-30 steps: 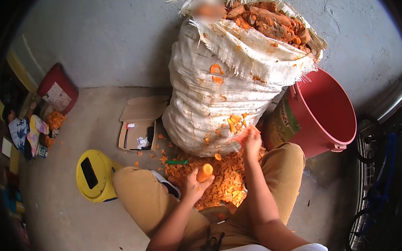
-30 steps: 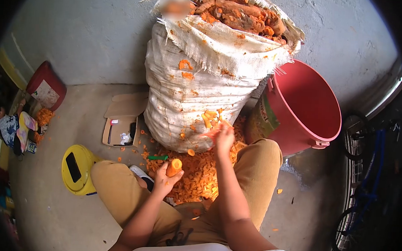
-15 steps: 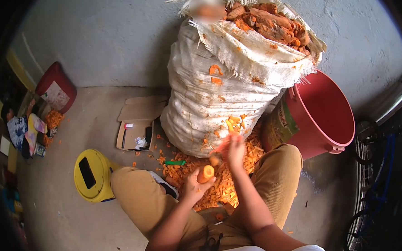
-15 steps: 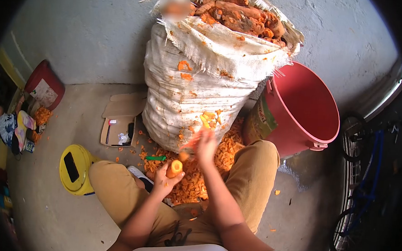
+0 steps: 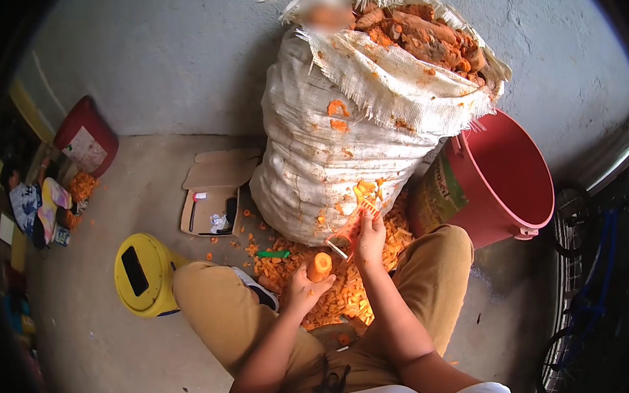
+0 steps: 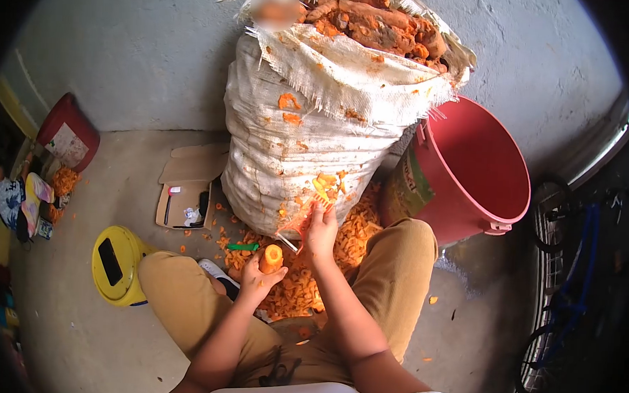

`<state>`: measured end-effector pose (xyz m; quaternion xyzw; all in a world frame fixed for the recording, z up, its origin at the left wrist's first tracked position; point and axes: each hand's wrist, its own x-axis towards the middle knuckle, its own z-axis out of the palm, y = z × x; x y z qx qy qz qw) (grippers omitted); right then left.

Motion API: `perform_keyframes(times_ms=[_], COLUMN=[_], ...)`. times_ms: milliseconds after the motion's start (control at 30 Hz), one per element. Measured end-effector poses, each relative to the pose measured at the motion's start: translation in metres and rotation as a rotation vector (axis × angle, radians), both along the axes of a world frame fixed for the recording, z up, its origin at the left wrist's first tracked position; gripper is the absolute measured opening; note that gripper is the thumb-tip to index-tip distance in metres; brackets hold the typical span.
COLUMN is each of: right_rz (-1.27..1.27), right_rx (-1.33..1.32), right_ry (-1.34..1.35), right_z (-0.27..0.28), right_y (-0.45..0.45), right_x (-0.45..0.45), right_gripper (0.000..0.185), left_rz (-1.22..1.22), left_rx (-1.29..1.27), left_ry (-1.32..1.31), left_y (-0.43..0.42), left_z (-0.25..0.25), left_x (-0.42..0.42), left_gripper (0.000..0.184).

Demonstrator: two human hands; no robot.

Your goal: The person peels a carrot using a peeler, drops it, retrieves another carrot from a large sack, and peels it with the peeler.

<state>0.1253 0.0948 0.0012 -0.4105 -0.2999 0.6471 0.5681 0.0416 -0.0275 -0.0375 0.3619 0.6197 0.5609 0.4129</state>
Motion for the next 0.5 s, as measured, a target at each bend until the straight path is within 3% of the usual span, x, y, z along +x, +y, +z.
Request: perform_keyframes(times_ms=[133, 167, 200, 333, 433, 500], right_rz=[0.219, 0.227, 0.134, 0.049, -0.116, -0.203], right_rx=[0.0, 0.061, 0.305, 0.232, 0.013, -0.049], right_ry=[-0.13, -0.299, -0.56, -0.534, -0.488, -0.38], right_z=[0.006, 0.005, -0.025, -0.055, -0.062, -0.065], right_y=[-0.013, -0.017, -0.015, -0.005, 0.031, 0.05], right_x=[-0.004, -0.008, -0.013, -0.014, 0.018, 0.037], right_gripper=[0.016, 0.017, 0.023, 0.027, 0.025, 0.022], left_rz=[0.011, -0.008, -0.027, -0.083, -0.115, -0.091], left_rx=[0.042, 0.038, 0.034, -0.039, -0.074, -0.047], left_ry=[-0.059, -0.101, -0.143, -0.099, 0.176, 0.076], left_y=[0.005, 0.005, 0.005, 0.004, -0.008, -0.011], left_z=[-0.003, -0.002, 0.008, 0.006, 0.007, 0.006], left_x=[0.002, 0.003, 0.003, 0.001, 0.003, 0.001], left_gripper=[0.034, 0.034, 0.033, 0.031, 0.031, 0.031])
